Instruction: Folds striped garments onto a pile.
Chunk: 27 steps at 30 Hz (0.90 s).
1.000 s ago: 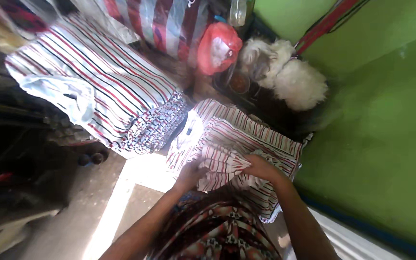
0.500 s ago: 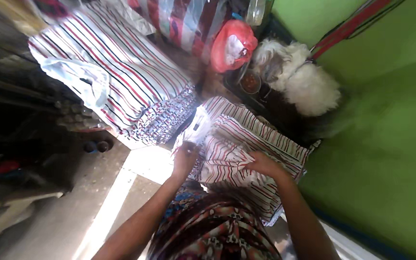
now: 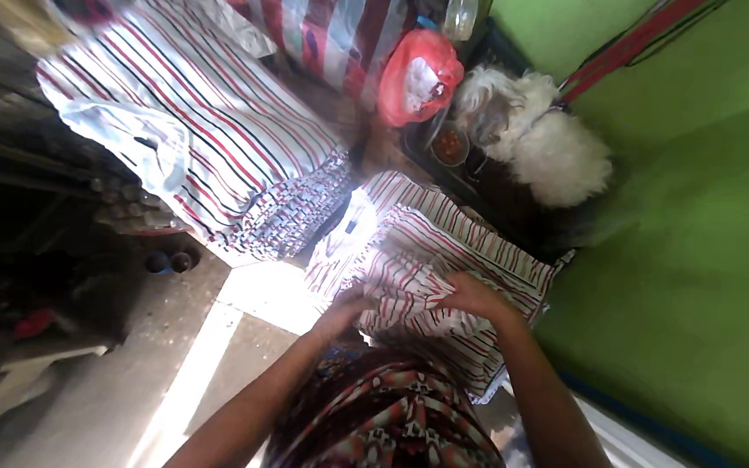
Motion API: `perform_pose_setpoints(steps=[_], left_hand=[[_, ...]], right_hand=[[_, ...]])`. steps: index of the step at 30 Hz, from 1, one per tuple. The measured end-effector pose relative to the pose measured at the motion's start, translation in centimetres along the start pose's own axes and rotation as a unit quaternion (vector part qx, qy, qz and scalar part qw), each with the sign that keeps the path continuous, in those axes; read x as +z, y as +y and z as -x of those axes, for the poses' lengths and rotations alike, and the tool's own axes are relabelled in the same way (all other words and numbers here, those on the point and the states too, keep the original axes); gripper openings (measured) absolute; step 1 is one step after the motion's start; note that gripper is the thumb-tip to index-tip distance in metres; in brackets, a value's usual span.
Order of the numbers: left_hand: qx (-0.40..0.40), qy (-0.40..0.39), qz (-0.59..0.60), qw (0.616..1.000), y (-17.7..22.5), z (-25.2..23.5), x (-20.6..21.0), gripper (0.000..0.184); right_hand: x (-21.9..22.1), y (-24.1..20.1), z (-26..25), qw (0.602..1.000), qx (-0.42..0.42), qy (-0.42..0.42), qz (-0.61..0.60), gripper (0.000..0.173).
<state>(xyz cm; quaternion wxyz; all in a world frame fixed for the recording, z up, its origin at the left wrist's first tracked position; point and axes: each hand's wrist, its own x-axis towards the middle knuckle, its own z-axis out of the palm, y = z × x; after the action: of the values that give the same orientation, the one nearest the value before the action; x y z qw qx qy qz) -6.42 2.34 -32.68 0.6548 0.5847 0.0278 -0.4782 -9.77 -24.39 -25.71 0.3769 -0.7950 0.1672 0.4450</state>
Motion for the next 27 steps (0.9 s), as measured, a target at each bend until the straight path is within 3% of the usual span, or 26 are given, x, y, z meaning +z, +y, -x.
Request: perform_pose_setpoints(steps=[4, 8, 11, 14, 18, 27], left_hand=[[0.097, 0.076, -0.008, 0.992, 2.7, -2.9, -0.7, 0.004], [0.088, 0.132, -0.068, 0.985, 3.4, -7.1, -0.9, 0.013], [0.127, 0.124, -0.086, 0.980, 3.9, -7.3, -0.4, 0.022], [0.194, 0.088, -0.100, 0.972, 4.1, -5.3, 0.0, 0.023], [0.232, 0.077, -0.123, 0.962, 2.7, -4.1, 1.1, 0.015], [0.313, 0.099, -0.180, 0.927, 2.4, -3.7, 4.3, 0.013]], right_hand=[[0.0, -0.7, -0.5, 1.000, -0.014, 0.021, 0.008, 0.051], [0.8, -1.6, -2.2, 0.998, 0.024, 0.062, 0.002, 0.069], [0.7, -2.0, -0.9, 0.999, 0.002, 0.047, 0.014, 0.059], [1.1, -1.6, 2.5, 0.994, -0.103, 0.029, -0.001, 0.041], [2.6, 0.0, 2.8, 0.993, -0.109, 0.028, -0.028, 0.054], [2.6, 0.0, 3.9, 0.983, -0.168, 0.032, -0.069, 0.044]])
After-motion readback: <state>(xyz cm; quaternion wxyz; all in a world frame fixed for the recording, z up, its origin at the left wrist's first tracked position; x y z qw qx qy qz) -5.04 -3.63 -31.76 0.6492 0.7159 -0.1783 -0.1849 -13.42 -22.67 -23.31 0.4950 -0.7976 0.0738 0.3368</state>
